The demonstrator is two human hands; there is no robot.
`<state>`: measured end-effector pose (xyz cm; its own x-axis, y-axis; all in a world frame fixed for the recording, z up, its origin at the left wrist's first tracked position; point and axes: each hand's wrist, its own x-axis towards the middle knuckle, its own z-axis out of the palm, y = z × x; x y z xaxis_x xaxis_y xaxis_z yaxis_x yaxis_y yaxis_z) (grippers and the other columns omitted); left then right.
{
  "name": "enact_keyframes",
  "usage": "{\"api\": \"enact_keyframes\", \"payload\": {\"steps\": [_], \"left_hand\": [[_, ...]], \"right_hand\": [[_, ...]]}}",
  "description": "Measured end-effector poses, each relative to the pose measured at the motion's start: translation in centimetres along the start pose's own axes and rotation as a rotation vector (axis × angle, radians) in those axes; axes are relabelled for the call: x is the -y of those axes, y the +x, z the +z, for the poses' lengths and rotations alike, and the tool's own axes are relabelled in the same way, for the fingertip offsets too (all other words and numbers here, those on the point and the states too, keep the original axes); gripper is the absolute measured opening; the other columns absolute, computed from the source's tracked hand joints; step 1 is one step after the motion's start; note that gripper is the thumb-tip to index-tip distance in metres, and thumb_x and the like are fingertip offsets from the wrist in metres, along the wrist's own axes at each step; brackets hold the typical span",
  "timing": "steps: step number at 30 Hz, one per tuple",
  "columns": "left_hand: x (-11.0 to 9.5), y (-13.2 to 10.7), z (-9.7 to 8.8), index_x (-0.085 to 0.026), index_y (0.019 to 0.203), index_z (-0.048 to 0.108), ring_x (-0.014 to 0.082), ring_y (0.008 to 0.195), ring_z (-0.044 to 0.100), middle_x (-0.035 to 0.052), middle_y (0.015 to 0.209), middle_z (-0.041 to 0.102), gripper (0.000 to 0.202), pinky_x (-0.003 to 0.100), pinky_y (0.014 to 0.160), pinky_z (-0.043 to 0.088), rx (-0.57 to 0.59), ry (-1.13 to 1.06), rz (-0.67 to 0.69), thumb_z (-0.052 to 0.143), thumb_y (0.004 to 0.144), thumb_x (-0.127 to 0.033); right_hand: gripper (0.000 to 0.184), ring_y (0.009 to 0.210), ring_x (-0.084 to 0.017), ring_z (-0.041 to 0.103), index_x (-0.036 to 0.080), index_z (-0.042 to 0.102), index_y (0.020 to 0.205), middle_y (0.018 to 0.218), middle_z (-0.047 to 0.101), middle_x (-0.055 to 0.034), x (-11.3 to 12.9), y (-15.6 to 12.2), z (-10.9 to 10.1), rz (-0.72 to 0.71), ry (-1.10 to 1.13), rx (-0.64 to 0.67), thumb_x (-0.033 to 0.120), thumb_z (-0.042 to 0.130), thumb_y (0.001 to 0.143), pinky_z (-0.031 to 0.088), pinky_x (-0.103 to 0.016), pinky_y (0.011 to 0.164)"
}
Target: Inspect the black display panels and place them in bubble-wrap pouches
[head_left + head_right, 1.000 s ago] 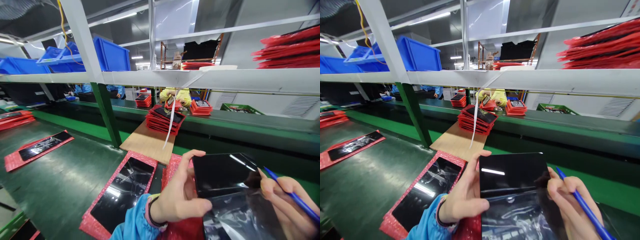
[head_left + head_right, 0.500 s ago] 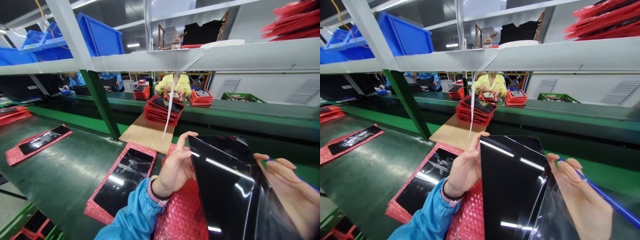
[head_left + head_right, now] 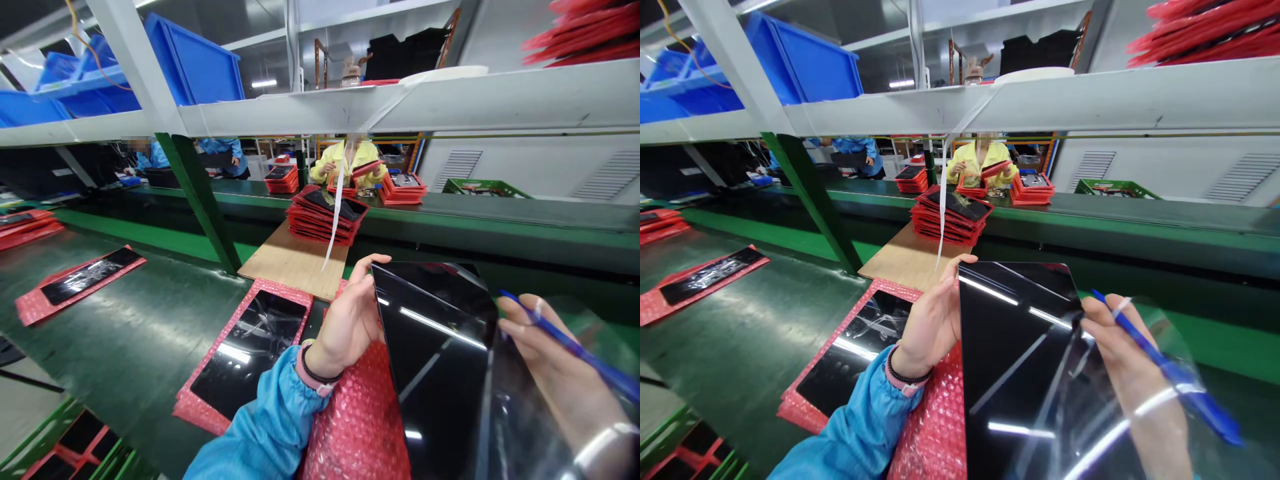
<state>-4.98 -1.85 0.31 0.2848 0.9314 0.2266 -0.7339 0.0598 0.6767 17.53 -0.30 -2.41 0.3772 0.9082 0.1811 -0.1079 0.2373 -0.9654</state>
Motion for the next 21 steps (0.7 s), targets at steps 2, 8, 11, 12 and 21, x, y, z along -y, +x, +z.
{"api": "enact_keyframes", "payload": {"steps": [2, 8, 11, 12, 21], "left_hand": [[0.0, 0.1, 0.0, -0.024, 0.12, 0.049, 0.0069, 0.05, 0.048, -0.0035, 0.074, 0.054, 0.029, 0.017, 0.047, 0.04, -0.005, 0.021, 0.02, 0.044, 0.092, -0.03], [-0.8, -0.8, -1.6, -0.026, 0.136, 0.043, 0.0217, 0.106, 0.059, 0.0081, 0.125, 0.057, 0.05, 0.028, 0.075, 0.049, -0.205, 0.308, -0.01, 0.053, 0.089, -0.04], [-1.4, -3.2, -3.9, -0.022, 0.128, 0.051, 0.0222, 0.126, 0.044, 0.0096, 0.136, 0.049, 0.053, 0.03, 0.096, 0.041, -0.421, 0.631, 0.063, 0.068, 0.079, -0.028], [-1.5, -4.2, -4.7, -0.019, 0.123, 0.055, 0.0218, 0.123, 0.046, 0.0104, 0.132, 0.052, 0.05, 0.03, 0.095, 0.041, -0.465, 0.701, 0.037, 0.07, 0.076, -0.025], [-1.0, -9.1, -6.7, -0.015, 0.09, 0.056, 0.008, 0.066, 0.052, -0.0029, 0.074, 0.054, 0.029, 0.023, 0.064, 0.041, -0.405, 0.536, -0.5, 0.071, 0.069, -0.027]], "right_hand": [[0.043, 0.121, -0.024, 0.056, 0.03, 0.06, 0.091, 0.12, 0.068, -0.0035, 0.9, -0.9, 1.1, 0.061, 0.028, 0.093, 0.027, 0.082, 0.054, 0.047, -0.028, 0.095], [0.044, 0.133, -0.024, 0.043, 0.029, 0.055, 0.088, 0.14, 0.054, -0.0028, 1.1, -1.8, 1.8, 0.154, 0.079, 0.051, 0.031, 0.083, 0.054, 0.045, -0.022, 0.093], [0.044, 0.134, -0.02, 0.043, 0.03, 0.052, 0.086, 0.136, 0.058, -0.0017, 0.4, -2.6, 1.7, 0.262, 0.119, -0.01, 0.033, 0.082, 0.054, 0.042, -0.021, 0.098], [0.046, 0.134, -0.02, 0.042, 0.031, 0.05, 0.085, 0.135, 0.059, -0.0009, 0.2, -3.0, 1.7, 0.307, 0.117, -0.03, 0.034, 0.083, 0.053, 0.04, -0.022, 0.101], [0.051, 0.136, -0.03, 0.039, 0.028, 0.053, 0.097, 0.132, 0.061, -0.0056, -2.4, -6.2, 2.6, 0.227, 0.027, 0.11, 0.041, 0.081, 0.056, 0.02, -0.047, 0.115]]}}
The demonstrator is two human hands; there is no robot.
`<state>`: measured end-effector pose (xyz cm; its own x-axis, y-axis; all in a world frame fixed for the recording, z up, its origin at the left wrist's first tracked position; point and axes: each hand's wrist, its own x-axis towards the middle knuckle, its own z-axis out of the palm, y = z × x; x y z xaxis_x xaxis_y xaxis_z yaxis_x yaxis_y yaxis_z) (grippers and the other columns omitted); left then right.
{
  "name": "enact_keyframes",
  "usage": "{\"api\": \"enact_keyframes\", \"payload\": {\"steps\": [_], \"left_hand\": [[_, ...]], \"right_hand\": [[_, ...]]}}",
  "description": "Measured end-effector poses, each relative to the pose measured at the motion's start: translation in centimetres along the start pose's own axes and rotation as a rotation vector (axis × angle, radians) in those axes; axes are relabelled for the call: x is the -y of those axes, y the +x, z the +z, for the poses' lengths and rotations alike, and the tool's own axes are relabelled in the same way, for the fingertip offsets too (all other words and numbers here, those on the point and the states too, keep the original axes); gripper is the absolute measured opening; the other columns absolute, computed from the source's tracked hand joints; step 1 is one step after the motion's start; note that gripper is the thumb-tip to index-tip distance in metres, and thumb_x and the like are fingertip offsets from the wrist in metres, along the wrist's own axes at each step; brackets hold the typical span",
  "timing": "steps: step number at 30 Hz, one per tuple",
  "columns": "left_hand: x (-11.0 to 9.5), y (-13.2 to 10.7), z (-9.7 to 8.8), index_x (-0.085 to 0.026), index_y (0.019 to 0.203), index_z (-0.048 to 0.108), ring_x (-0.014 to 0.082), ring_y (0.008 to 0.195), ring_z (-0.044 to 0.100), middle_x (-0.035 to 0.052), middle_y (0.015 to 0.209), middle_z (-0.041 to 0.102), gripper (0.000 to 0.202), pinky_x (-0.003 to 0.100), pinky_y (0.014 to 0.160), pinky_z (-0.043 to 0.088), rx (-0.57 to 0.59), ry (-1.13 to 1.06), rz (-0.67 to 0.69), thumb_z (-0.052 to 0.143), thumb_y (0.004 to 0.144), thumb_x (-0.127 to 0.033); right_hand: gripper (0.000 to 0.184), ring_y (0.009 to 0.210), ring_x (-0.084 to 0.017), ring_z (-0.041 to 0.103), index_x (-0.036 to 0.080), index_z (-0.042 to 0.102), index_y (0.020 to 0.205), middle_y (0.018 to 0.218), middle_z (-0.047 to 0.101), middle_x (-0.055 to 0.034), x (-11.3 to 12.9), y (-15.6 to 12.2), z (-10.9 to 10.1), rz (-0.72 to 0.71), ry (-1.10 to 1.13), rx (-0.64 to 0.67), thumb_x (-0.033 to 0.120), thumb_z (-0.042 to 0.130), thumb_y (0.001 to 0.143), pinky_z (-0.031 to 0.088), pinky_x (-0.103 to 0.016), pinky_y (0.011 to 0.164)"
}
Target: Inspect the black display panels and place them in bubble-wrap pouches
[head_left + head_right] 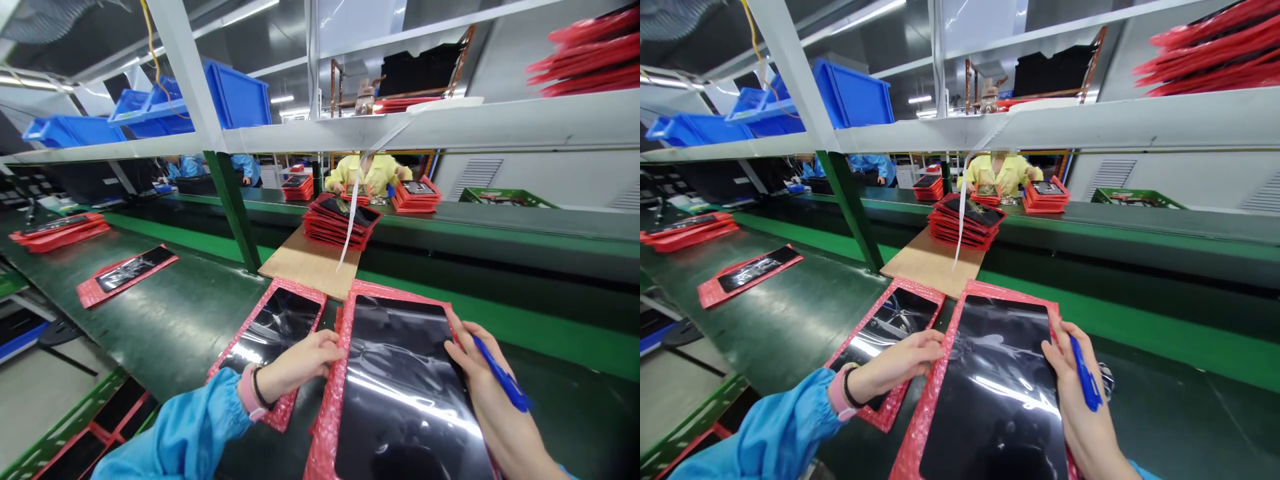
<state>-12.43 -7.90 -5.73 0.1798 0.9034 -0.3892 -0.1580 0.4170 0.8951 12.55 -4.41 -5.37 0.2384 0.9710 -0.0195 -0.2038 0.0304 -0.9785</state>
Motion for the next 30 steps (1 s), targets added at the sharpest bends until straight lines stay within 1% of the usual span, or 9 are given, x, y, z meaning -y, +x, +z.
{"api": "enact_keyframes", "payload": {"steps": [5, 9, 11, 13, 16, 18, 21, 26, 30], "left_hand": [[-1.1, 0.6, 0.4, -0.017, 0.08, 0.054, 0.0068, 0.058, 0.046, -0.0061, 0.067, 0.05, 0.03, 0.021, 0.054, 0.033, 0.033, 0.106, -0.049, 0.075, 0.065, -0.031], [-1.6, 1.6, 1.1, -0.015, 0.075, 0.056, 0.0075, 0.057, 0.041, -0.0058, 0.064, 0.048, 0.027, 0.024, 0.057, 0.032, 0.107, 0.149, 0.084, 0.076, 0.066, -0.032], [-1.8, 1.7, 1.6, -0.015, 0.072, 0.058, 0.009, 0.061, 0.043, -0.0053, 0.064, 0.049, 0.022, 0.025, 0.063, 0.034, 0.089, 0.163, 0.199, 0.074, 0.067, -0.029], [-1.8, 1.2, 1.8, -0.017, 0.076, 0.061, 0.012, 0.069, 0.049, -0.004, 0.069, 0.055, 0.015, 0.026, 0.071, 0.037, 0.026, 0.137, 0.29, 0.071, 0.068, -0.025], [-1.7, 0.0, 0.9, -0.019, 0.094, 0.066, 0.018, 0.086, 0.059, -0.0006, 0.085, 0.067, 0.028, 0.029, 0.084, 0.041, -0.051, 0.021, 0.315, 0.069, 0.067, -0.022], [-1.6, -0.7, -0.8, -0.019, 0.103, 0.066, 0.0211, 0.09, 0.063, 0.0014, 0.091, 0.071, 0.039, 0.03, 0.086, 0.044, -0.115, -0.043, 0.291, 0.071, 0.065, -0.022], [-1.5, -1.0, -5.0, -0.017, 0.112, 0.066, 0.0262, 0.093, 0.067, 0.0052, 0.098, 0.074, 0.05, 0.033, 0.088, 0.047, -0.196, -0.13, 0.238, 0.072, 0.063, -0.019], [-1.0, -0.1, -13.6, -0.015, 0.126, 0.059, 0.0323, 0.113, 0.062, 0.0094, 0.119, 0.069, 0.066, 0.036, 0.093, 0.048, -0.283, -0.175, 0.306, 0.072, 0.061, -0.02], [0.9, 1.1, -18.7, -0.014, 0.123, 0.061, 0.0339, 0.114, 0.061, 0.0102, 0.118, 0.07, 0.065, 0.037, 0.093, 0.049, -0.401, -0.125, 0.229, 0.074, 0.06, -0.022]], "right_hand": [[0.036, 0.136, -0.029, 0.039, 0.029, 0.047, 0.106, 0.14, 0.051, -0.0098, -2.0, -0.1, -0.1, -0.323, -0.227, 0.146, 0.041, 0.066, 0.077, 0.023, -0.048, 0.113], [0.04, 0.143, -0.029, 0.022, 0.027, 0.049, 0.116, 0.149, 0.04, -0.0116, -2.5, -0.3, 0.0, -0.451, -0.548, 0.239, 0.04, 0.061, 0.08, 0.014, -0.053, 0.114], [0.041, 0.145, -0.027, 0.018, 0.027, 0.05, 0.119, 0.15, 0.04, -0.0094, -2.4, 0.1, -0.9, -0.499, -0.536, 0.175, 0.041, 0.06, 0.082, 0.014, -0.05, 0.115], [0.041, 0.142, -0.025, 0.026, 0.027, 0.05, 0.117, 0.148, 0.044, -0.0079, -2.4, 1.2, -2.7, -0.516, -0.452, 0.039, 0.042, 0.061, 0.081, 0.019, -0.044, 0.116], [0.05, 0.137, -0.028, 0.038, 0.026, 0.05, 0.117, 0.144, 0.047, -0.0112, -3.3, 4.0, -6.9, -0.39, -0.398, -0.152, 0.05, 0.063, 0.075, 0.025, -0.045, 0.113], [0.056, 0.134, -0.034, 0.041, 0.023, 0.052, 0.113, 0.14, 0.051, -0.0174, -4.3, 5.9, -9.6, -0.268, -0.389, -0.184, 0.056, 0.065, 0.07, 0.029, -0.05, 0.11], [0.059, 0.122, -0.039, 0.053, 0.022, 0.059, 0.102, 0.123, 0.064, -0.0184, -6.1, 7.7, -12.4, -0.119, -0.374, -0.125, 0.061, 0.07, 0.059, 0.039, -0.051, 0.103], [0.053, 0.106, -0.034, 0.065, 0.023, 0.065, 0.095, 0.108, 0.073, -0.0116, -8.2, 8.6, -13.9, -0.005, -0.32, -0.04, 0.061, 0.072, 0.059, 0.052, -0.044, 0.09], [0.05, 0.098, -0.031, 0.069, 0.023, 0.065, 0.095, 0.103, 0.075, -0.0102, -9.0, 9.0, -14.3, 0.016, -0.272, -0.018, 0.057, 0.074, 0.06, 0.055, -0.04, 0.083]]}}
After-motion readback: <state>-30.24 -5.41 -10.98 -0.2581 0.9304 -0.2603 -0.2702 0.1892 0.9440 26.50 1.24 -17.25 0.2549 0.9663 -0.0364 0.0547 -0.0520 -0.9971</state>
